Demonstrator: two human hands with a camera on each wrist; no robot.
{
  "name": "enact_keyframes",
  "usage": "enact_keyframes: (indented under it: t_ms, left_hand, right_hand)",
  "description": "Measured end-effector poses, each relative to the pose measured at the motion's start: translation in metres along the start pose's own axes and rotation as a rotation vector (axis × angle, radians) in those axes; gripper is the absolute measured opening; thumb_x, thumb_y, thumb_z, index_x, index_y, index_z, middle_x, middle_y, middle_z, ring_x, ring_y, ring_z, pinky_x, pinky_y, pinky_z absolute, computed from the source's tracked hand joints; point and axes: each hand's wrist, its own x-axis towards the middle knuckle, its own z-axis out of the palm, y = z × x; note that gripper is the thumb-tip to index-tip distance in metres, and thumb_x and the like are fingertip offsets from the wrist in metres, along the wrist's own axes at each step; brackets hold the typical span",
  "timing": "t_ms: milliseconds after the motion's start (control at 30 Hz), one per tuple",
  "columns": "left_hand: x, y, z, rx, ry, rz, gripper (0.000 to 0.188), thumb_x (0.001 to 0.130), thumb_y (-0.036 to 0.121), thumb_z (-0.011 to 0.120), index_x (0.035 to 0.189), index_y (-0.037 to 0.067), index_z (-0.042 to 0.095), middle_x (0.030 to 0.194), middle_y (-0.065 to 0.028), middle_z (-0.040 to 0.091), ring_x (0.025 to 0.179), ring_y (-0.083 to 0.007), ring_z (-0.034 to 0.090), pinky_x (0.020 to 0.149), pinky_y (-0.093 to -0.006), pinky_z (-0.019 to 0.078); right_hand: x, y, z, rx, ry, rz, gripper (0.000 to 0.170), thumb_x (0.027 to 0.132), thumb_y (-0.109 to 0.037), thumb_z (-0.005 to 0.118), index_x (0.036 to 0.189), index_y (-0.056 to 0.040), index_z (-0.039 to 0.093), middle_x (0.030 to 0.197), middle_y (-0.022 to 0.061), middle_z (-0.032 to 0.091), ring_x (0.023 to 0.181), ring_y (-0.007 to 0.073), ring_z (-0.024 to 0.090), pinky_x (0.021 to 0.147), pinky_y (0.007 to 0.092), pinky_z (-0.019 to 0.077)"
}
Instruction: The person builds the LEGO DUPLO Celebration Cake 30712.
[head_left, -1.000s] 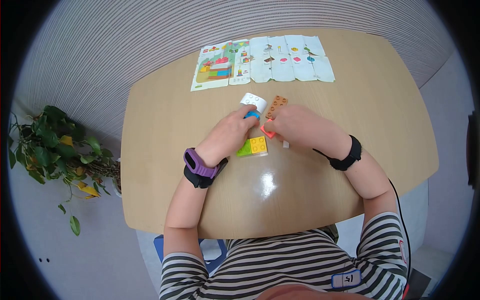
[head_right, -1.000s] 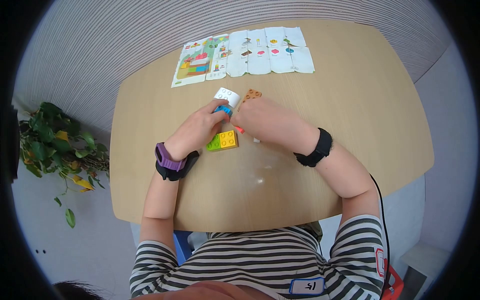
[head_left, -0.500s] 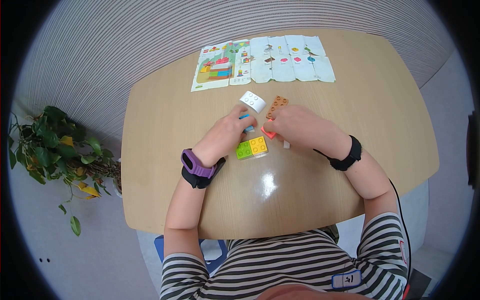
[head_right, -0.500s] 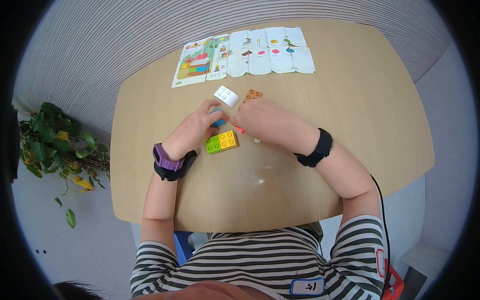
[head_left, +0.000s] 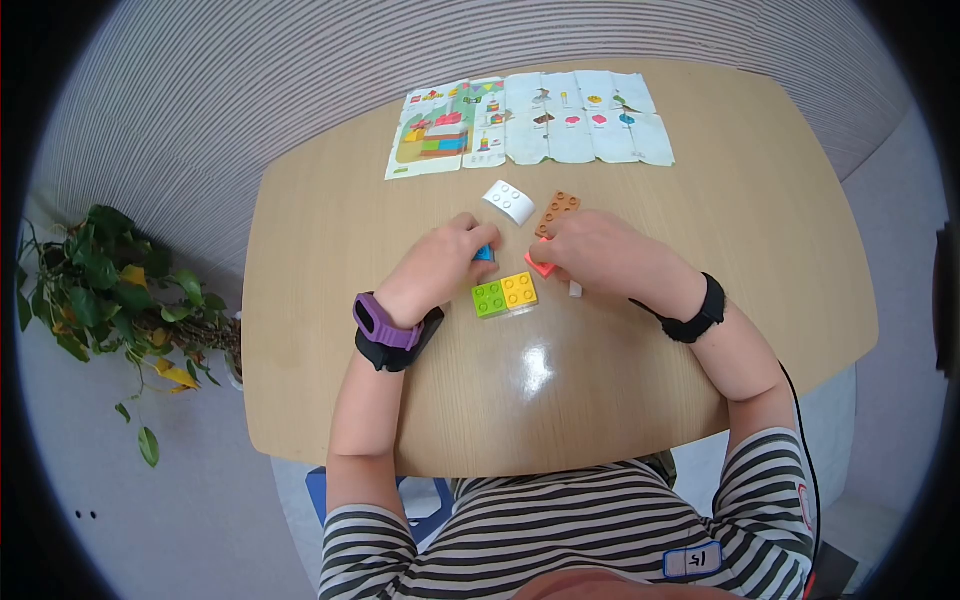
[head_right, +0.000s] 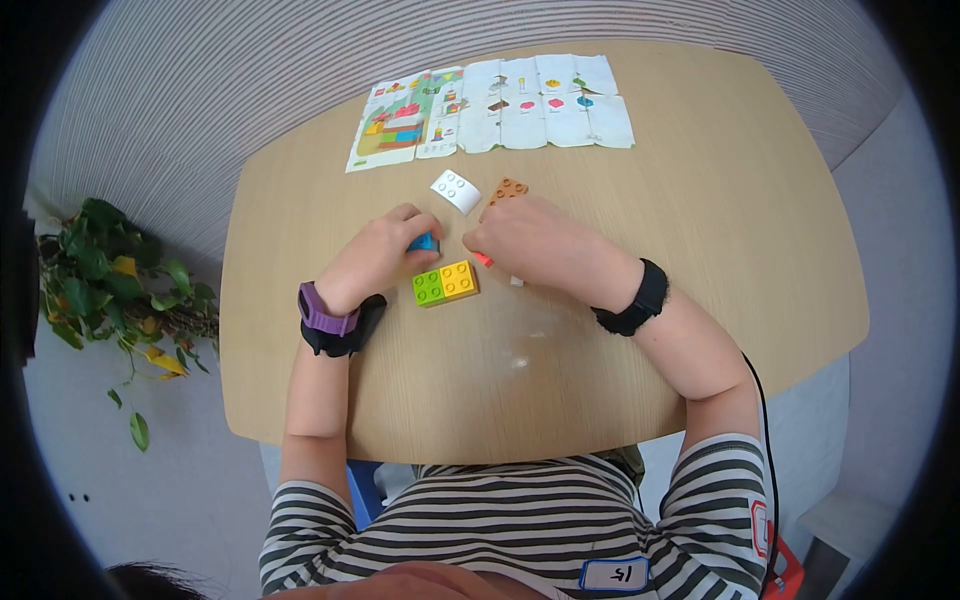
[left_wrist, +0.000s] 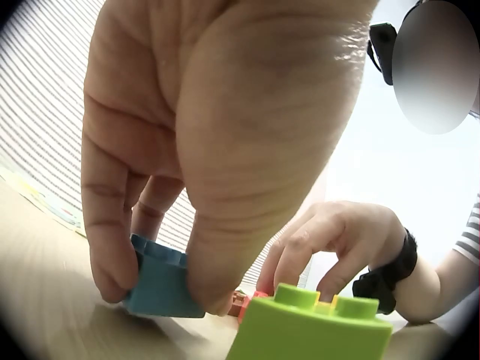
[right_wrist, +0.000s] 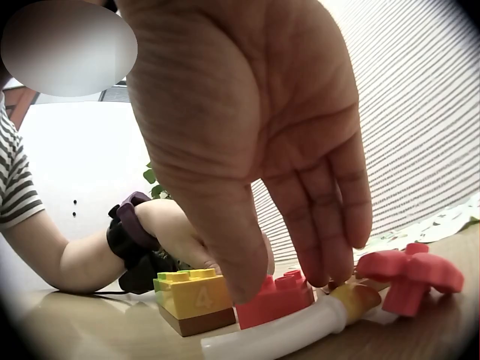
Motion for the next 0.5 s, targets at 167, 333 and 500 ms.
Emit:
enact_keyframes:
  t_ms: [167, 333, 500]
  left_hand:
    - [-0.006, 0.005, -0.019, -0.064, 0.03, 0.07, 0.031, 0.074, 0.007, 0.069, 0.102, 0.007, 0.056, 0.094, -0.0135, 0.057, 0.085, -0.0333, 0.058, 0.073, -0.0384, 0.0479]
    - [-0.013, 0.013, -0.032, -0.089, -0.008, 0.087, 0.035, 0.071, 0.004, 0.07, 0.102, 0.005, 0.055, 0.091, -0.0138, 0.057, 0.083, -0.0328, 0.057, 0.073, -0.0375, 0.049]
    - [-0.019, 0.021, -0.036, -0.088, -0.091, 0.094, 0.038, 0.068, 0.002, 0.071, 0.103, 0.005, 0.056, 0.091, -0.0147, 0.059, 0.083, -0.0329, 0.059, 0.074, -0.0366, 0.05]
  right_hand:
    - [0.0, 0.003, 0.005, 0.038, 0.021, 0.013, 0.013, 0.07, -0.001, 0.064, 0.079, -0.0076, 0.057, 0.073, 0.0078, 0.058, 0.075, 0.0271, 0.06, 0.063, 0.037, 0.0454]
    - [0.0, 0.002, 0.001, 0.057, 0.023, 0.0, 0.012, 0.071, -0.002, 0.063, 0.079, -0.0079, 0.057, 0.073, 0.0075, 0.058, 0.074, 0.0271, 0.059, 0.062, 0.0374, 0.0447]
    - [0.0, 0.003, 0.003, 0.065, 0.011, 0.016, 0.012, 0.071, -0.002, 0.063, 0.079, -0.0083, 0.057, 0.072, 0.0079, 0.057, 0.074, 0.0277, 0.058, 0.062, 0.0379, 0.0443]
